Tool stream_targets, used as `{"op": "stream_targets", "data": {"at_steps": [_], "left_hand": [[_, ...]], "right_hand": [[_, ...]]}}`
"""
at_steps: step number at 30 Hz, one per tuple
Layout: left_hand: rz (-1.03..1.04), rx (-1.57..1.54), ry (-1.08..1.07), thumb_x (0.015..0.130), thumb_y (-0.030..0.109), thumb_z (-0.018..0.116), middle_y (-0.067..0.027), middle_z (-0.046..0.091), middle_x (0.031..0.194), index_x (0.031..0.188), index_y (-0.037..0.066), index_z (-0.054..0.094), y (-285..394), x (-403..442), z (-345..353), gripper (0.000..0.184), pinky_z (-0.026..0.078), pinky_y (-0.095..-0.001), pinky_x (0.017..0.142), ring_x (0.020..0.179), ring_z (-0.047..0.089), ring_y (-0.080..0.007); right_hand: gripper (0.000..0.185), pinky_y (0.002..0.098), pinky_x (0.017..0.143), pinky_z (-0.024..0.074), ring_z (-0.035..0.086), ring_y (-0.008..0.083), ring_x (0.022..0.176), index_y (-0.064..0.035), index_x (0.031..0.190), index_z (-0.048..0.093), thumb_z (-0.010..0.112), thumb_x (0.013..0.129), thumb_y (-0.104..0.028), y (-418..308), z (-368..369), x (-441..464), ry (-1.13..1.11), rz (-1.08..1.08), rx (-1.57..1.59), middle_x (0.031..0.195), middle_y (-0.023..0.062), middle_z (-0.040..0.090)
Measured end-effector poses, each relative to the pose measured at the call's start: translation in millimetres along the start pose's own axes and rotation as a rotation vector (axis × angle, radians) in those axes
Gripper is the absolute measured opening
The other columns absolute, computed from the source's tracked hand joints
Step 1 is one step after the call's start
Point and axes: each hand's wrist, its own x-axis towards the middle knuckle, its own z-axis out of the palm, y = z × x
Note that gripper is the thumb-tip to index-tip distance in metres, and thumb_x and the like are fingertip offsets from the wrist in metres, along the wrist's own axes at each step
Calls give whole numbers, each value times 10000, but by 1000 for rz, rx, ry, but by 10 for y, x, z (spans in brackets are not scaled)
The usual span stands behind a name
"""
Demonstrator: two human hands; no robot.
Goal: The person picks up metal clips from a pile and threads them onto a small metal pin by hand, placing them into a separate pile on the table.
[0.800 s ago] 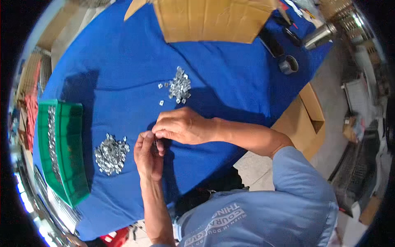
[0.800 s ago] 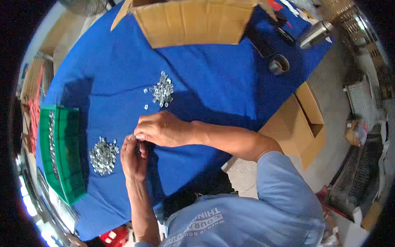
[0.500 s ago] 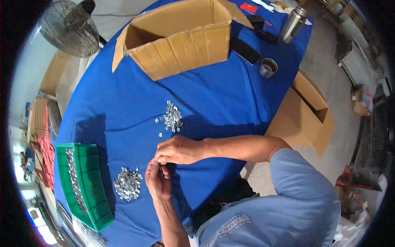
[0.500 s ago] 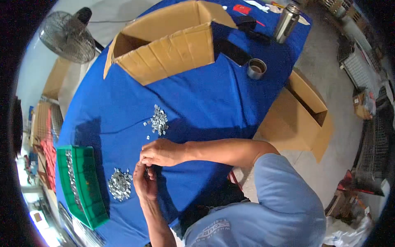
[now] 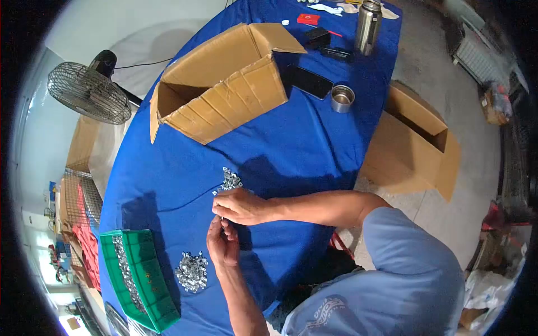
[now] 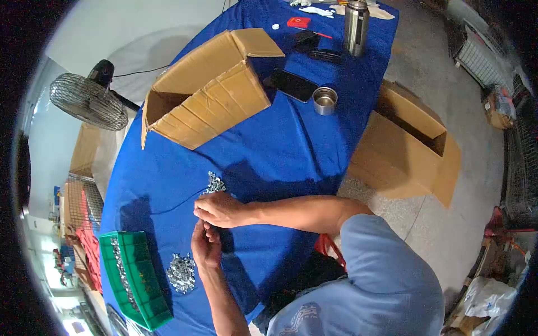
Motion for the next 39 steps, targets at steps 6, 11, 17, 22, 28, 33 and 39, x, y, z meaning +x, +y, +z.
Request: {"op": "stream_targets", "data": {"at_steps": [6,11,17,22,28,33,39], "left_hand": [[90,292,-35,1005,129,495,-27,620,786,968,38,594,21,156,-61,139,464,-193,496,604,565,-91],[190,432,136,1003,194,549,-3,566,661,822,68,558,-21,123,89,221,379,-200,432,498,496,-78],[278,561,108,1013,228,547,41,478,595,836,84,573,-42,106,201,230,282,-202,377,448,397,-43],[345,657,111,1014,268,558,63,461,591,856,87,584,-183,-4,105,242,252,-186,383,445,357,-16],[596,824,-42,1020,229,552,69,469,625,876,69,591,-300,-93,30,219,251,-194,418,487,367,-13],[469,728,-23,1015,249,564,74,460,647,950,42,629,-250,-211,41,226,269,-195,470,539,355,-13],[549,788,-41,1017,251,561,70,460,662,1007,9,637,-366,-117,-20,253,293,-206,500,574,369,-21]], "right_hand": [[225,455,641,504,642,342,732,-24,829,584,540,964,-199,11,-2,-3,17,1,-167,794,137,613],[222,449,596,493,629,337,694,-34,816,572,557,949,-210,71,15,-14,11,-127,-242,777,121,591],[275,477,606,473,608,361,675,-42,769,526,535,953,-246,6,-70,32,77,-102,-293,727,137,567],[243,468,657,478,613,365,730,-32,848,559,519,972,-237,118,8,-9,-19,-148,-149,752,143,576],[289,428,766,521,660,354,883,10,1092,608,555,983,-252,53,-58,12,-215,-69,-131,945,190,667],[642,444,961,451,563,352,1132,-16,1288,522,815,771,-260,-420,-872,-186,346,-172,-615,1219,178,592],[966,473,1112,324,402,423,1322,79,1438,302,839,726,-293,-215,-2630,-1064,794,229,-1104,1413,303,404]]}}
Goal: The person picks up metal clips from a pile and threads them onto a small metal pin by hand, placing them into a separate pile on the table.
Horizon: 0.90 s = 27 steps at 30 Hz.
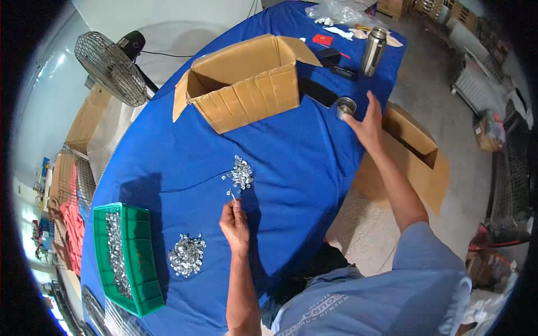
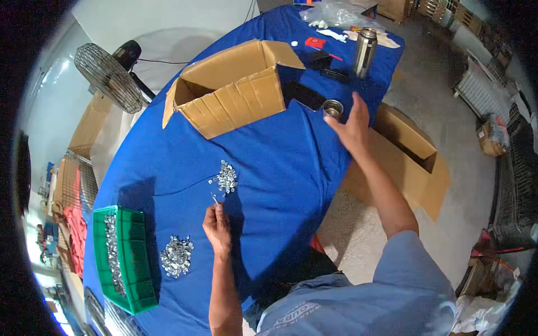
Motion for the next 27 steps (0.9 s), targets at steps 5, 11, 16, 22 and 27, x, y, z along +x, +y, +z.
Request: {"op": "stream_targets", "data": {"at_steps": [5,11,16,22,27], "left_hand": [[44,93,0,1020,250,548,71,445,636,987,24,648,-27,20,16,249,291,-214,484,555,370,-18],[170,289,58,1014,237,561,26,489,610,960,0,650,82,-5,75,259,351,-248,485,556,420,-46],[126,300,43,1008,228,570,16,475,594,946,-9,655,-67,43,40,260,349,-259,481,552,414,-48],[128,267,33,1008,231,570,32,463,617,942,-6,647,-67,38,44,258,331,-248,489,569,392,-42],[253,374,61,1015,234,557,44,456,639,930,-10,641,45,5,81,272,317,-243,496,586,383,-45]], "right_hand": [[1103,417,1155,291,371,377,1385,83,1477,234,844,699,-407,484,62,103,-364,230,169,1471,280,383],[1007,414,1088,376,480,407,1291,106,1407,349,854,681,-375,401,366,106,-323,126,100,1377,313,472],[861,436,1003,444,555,413,1184,53,1359,394,846,707,-283,262,371,33,-236,213,101,1266,291,555],[762,449,960,463,567,418,1145,4,1356,405,812,737,-174,268,314,-4,-159,-32,99,1228,261,571],[719,428,1012,438,536,390,1205,-4,1363,408,782,751,-62,-119,-51,-42,-151,-181,201,1291,235,530]]}}
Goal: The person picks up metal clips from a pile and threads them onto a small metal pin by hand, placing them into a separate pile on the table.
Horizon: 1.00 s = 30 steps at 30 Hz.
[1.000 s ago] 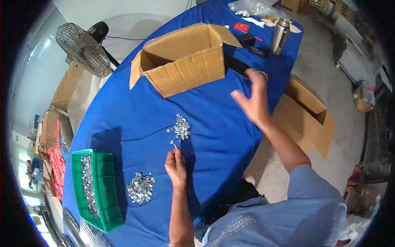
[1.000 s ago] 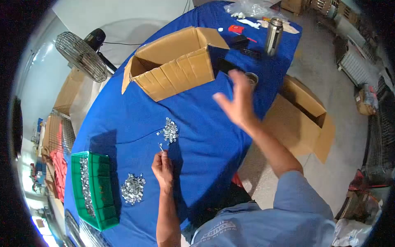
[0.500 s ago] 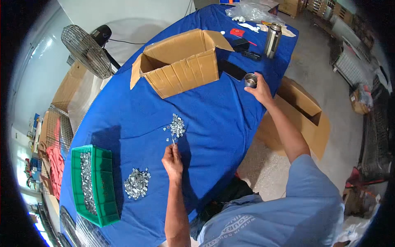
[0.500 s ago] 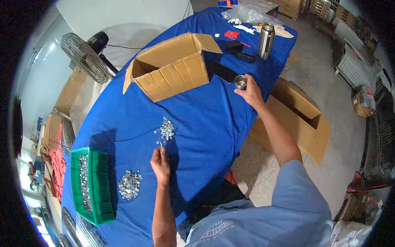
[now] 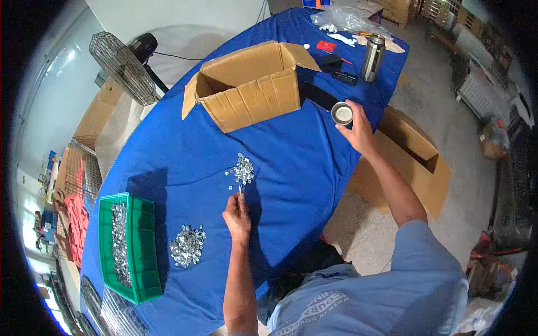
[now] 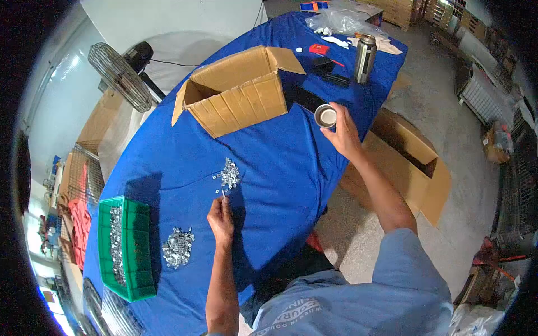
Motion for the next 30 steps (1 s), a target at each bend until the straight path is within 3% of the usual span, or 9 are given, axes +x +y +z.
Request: {"op": "stream_targets", "data": {"at_steps": [11,16,17,18,20,22,24,27,30], "left_hand": [[-12,29,-20,1008,247,563,-9,477,634,957,-32,647,-7,3,-8,295,345,-289,509,602,398,-74],[11,38,-8,1007,258,559,-46,495,563,946,-11,655,14,4,-16,292,382,-319,472,521,442,-85],[44,82,10,1001,241,560,-123,540,580,939,-13,651,-59,6,1,277,410,-357,488,496,510,-171],[132,105,32,995,227,561,-171,561,617,937,-14,651,-235,10,50,264,423,-380,506,516,545,-244],[124,113,19,980,193,564,-268,588,730,926,-13,651,-278,46,59,230,452,-436,560,624,604,-416],[179,109,38,980,211,573,-251,607,715,908,-8,649,-413,52,92,243,455,-433,550,605,612,-390],[56,76,2,975,223,581,-244,614,706,917,-6,657,-271,34,47,249,459,-433,552,618,622,-401],[191,106,96,973,236,588,-222,613,678,971,-1,682,-712,103,197,255,475,-413,566,590,643,-325],[127,75,66,973,246,593,-201,606,662,979,-15,676,-362,70,95,274,468,-387,561,571,616,-242]], "right_hand": [[857,431,1029,436,507,361,1218,-62,1405,411,789,640,18,-1629,-1041,81,-105,-364,129,1314,182,476],[887,402,980,479,548,338,1176,-5,1416,410,873,664,-89,-2363,-1598,269,-150,-609,275,1303,196,487],[900,390,971,487,555,329,1170,18,1410,410,889,660,-118,-2546,-1713,327,-148,-648,311,1275,205,518],[848,369,935,515,590,321,1118,53,1368,449,890,667,-129,-2664,-1792,409,-146,-720,418,1232,218,552],[280,453,766,594,686,365,903,-18,1055,615,710,825,-145,-3301,-1689,252,261,-521,771,1037,235,642],[104,439,691,619,696,368,843,-34,926,620,669,854,-91,-3450,-2006,339,125,-734,694,889,187,671],[64,438,615,613,699,355,760,-49,880,606,614,908,-105,-3534,-2155,447,90,-966,602,827,175,673],[96,438,589,606,696,357,734,-52,870,594,597,925,-130,-3622,-2107,442,349,-1015,749,807,182,670],[129,439,563,600,692,358,708,-55,861,582,580,943,-155,-3715,-2034,442,593,-1017,882,788,190,667]]}}
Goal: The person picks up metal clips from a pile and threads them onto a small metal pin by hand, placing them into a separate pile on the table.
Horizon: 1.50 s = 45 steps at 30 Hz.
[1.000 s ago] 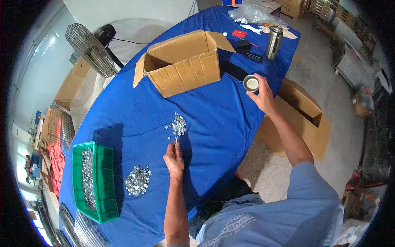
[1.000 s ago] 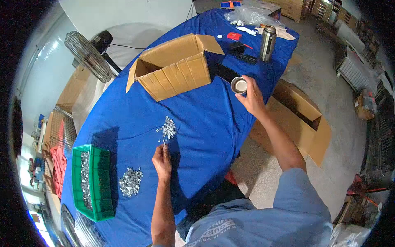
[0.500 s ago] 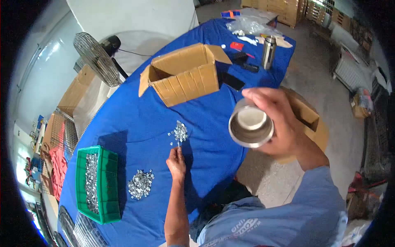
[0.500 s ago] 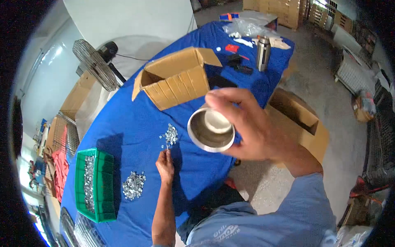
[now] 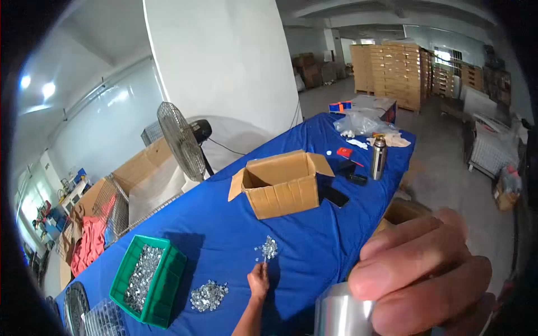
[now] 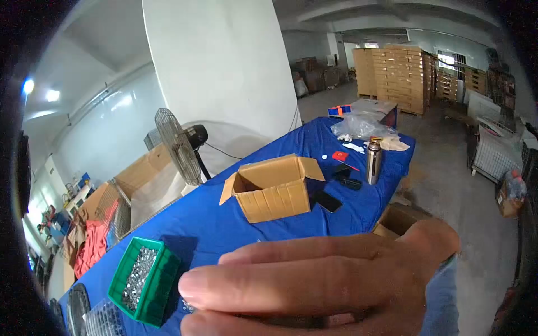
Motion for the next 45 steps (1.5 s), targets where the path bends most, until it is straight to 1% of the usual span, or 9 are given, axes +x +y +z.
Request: {"op": "stream_targets", "data": {"at_steps": [3,7,8,12,17,20,23,25,45], "left_hand": [[-77,-51,-7,982,240,583,-170,583,639,938,-31,665,94,22,112,286,441,-373,549,561,531,-179],[-40,-277,-98,986,218,585,-59,510,586,891,-24,659,728,127,547,270,393,-314,495,541,466,-103],[-88,-344,-236,985,220,590,-78,540,611,947,-27,668,693,176,693,262,411,-321,505,550,486,-114],[39,-199,-278,988,233,583,-79,589,621,997,-20,682,877,209,1104,272,428,-316,516,563,527,-111],[74,-92,-301,976,226,591,-203,634,700,995,14,682,926,105,1159,231,473,-397,545,602,620,-280],[73,-41,-323,974,235,589,-220,653,733,979,45,681,871,89,1200,211,506,-448,567,666,662,-390],[46,-56,-310,973,224,592,-209,660,731,981,48,680,928,84,1189,197,508,-439,567,657,664,-380],[40,-39,-330,968,218,599,-206,663,734,978,43,679,967,95,1164,193,510,-437,566,652,667,-371],[61,-44,-333,945,173,633,-174,648,702,994,48,688,1000,63,1156,144,507,-400,555,622,661,-331]], "right_hand": [[152,439,546,595,690,359,691,-57,855,574,569,954,-171,33,-55,-46,178,-8,-32,774,195,665],[382,435,814,552,657,358,940,-44,1162,447,672,913,-226,193,-913,-289,-316,898,269,1085,325,625],[918,393,1004,480,497,244,1255,-67,1345,399,920,593,-137,251,-1241,-462,-319,1163,216,1371,136,469],[602,317,908,479,548,175,1129,-85,1436,418,661,910,-250,1260,-2636,-819,-22,1124,-485,1252,87,560],[712,319,824,489,559,162,1022,-57,1439,419,690,881,-407,2239,-4213,-1100,62,1602,-991,1204,108,597],[741,335,845,495,582,203,1032,-21,1380,450,772,782,-318,2764,-4234,-1368,-418,1587,-1274,1177,145,610],[664,383,856,511,652,294,990,0,1207,524,796,628,-174,3454,-4410,-1623,-908,1115,-1410,1116,190,641],[649,397,862,515,658,310,996,-26,1236,545,783,647,-163,3711,-4204,-1610,-1074,1289,-1290,1140,196,648],[640,401,964,479,607,334,1159,-21,1259,607,695,754,-404,4104,-3991,-1979,-1428,1311,-1416,1243,210,631]]}}
